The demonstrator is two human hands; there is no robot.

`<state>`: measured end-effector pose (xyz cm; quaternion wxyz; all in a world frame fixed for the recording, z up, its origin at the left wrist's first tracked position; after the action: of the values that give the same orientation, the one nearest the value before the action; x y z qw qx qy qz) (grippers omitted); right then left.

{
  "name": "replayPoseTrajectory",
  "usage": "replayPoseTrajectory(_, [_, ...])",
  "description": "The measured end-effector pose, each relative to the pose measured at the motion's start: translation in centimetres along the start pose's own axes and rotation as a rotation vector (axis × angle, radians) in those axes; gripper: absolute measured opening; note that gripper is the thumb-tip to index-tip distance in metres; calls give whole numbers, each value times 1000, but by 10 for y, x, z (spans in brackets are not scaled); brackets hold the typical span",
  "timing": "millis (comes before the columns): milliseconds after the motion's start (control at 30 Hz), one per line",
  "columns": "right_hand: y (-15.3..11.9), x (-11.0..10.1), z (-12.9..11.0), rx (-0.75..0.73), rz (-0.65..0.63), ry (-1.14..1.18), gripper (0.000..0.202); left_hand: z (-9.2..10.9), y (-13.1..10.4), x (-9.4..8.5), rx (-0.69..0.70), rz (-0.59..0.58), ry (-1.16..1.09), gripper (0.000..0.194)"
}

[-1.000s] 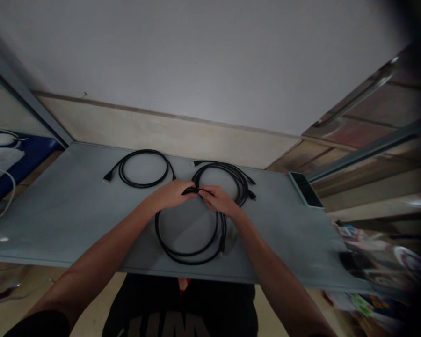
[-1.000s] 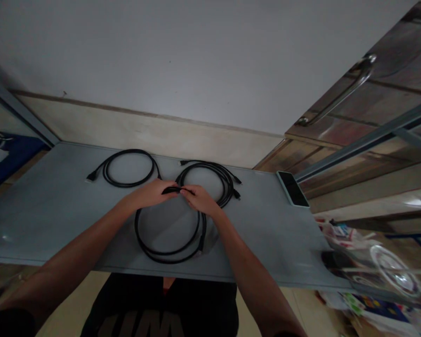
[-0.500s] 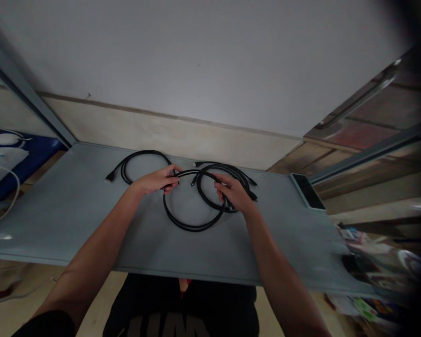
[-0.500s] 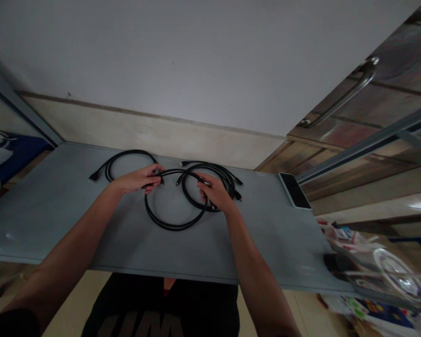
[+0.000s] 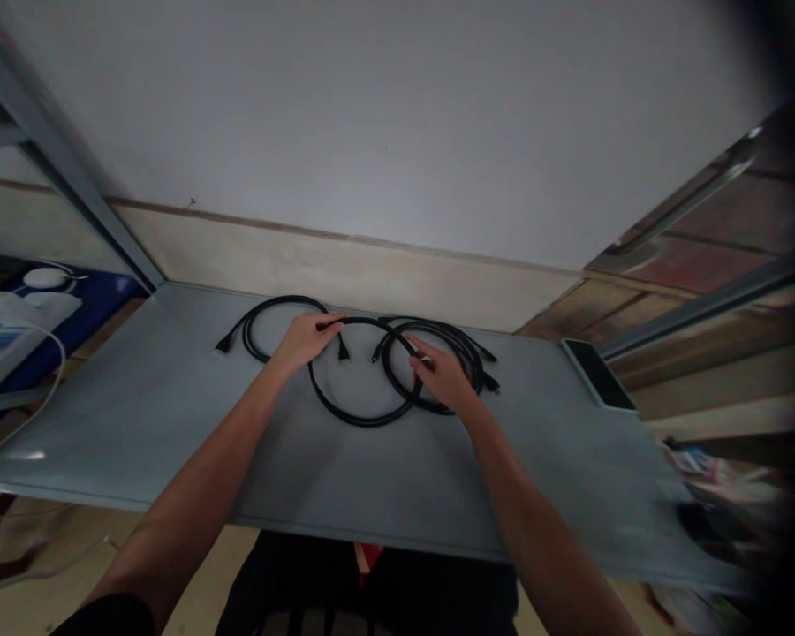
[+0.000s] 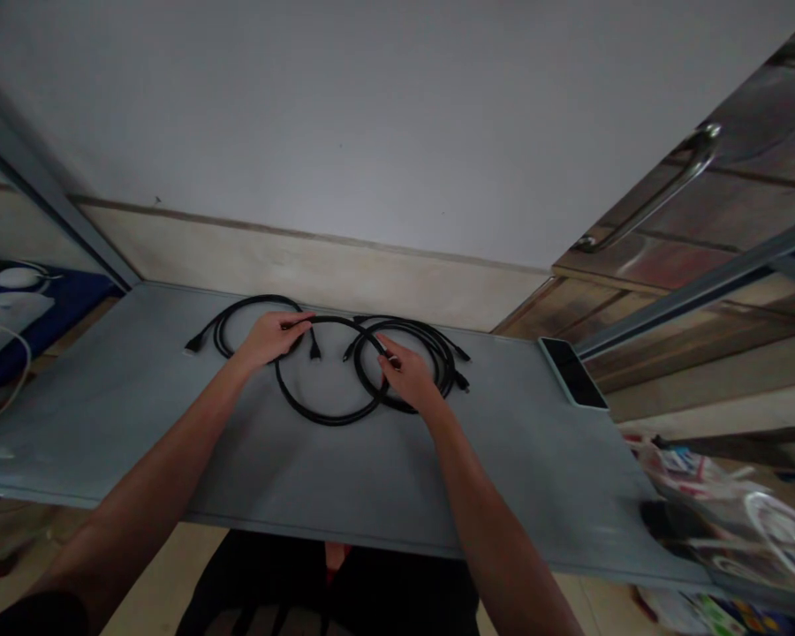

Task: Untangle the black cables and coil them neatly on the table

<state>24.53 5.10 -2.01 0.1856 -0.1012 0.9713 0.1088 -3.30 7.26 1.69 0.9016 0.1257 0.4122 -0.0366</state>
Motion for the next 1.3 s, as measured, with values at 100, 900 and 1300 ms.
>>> replayPoseTrajectory(100, [8,15,-26,-89,35,-58,47,-15,6,-28,-59,0,87,40])
replayPoseTrajectory(900, [141,163,-53,158,-142,-682,36,-136,30,-62,-264,-134,870,34])
replayPoseTrajectory(1300, [155,144,-41,222,-125,-484,35,-134,31,-61,-307,-160,842,40])
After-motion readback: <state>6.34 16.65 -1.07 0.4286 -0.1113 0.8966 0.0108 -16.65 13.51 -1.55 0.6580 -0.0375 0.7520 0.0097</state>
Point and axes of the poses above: each hand's wrist, its own y-axis towards the middle knuckle, its own x-axis out of the palm, z = x × y, the point moved 5 cm from there along y, towards the middle knuckle, and after that the axes turned 13 degrees about y, right-handed, at the moved point
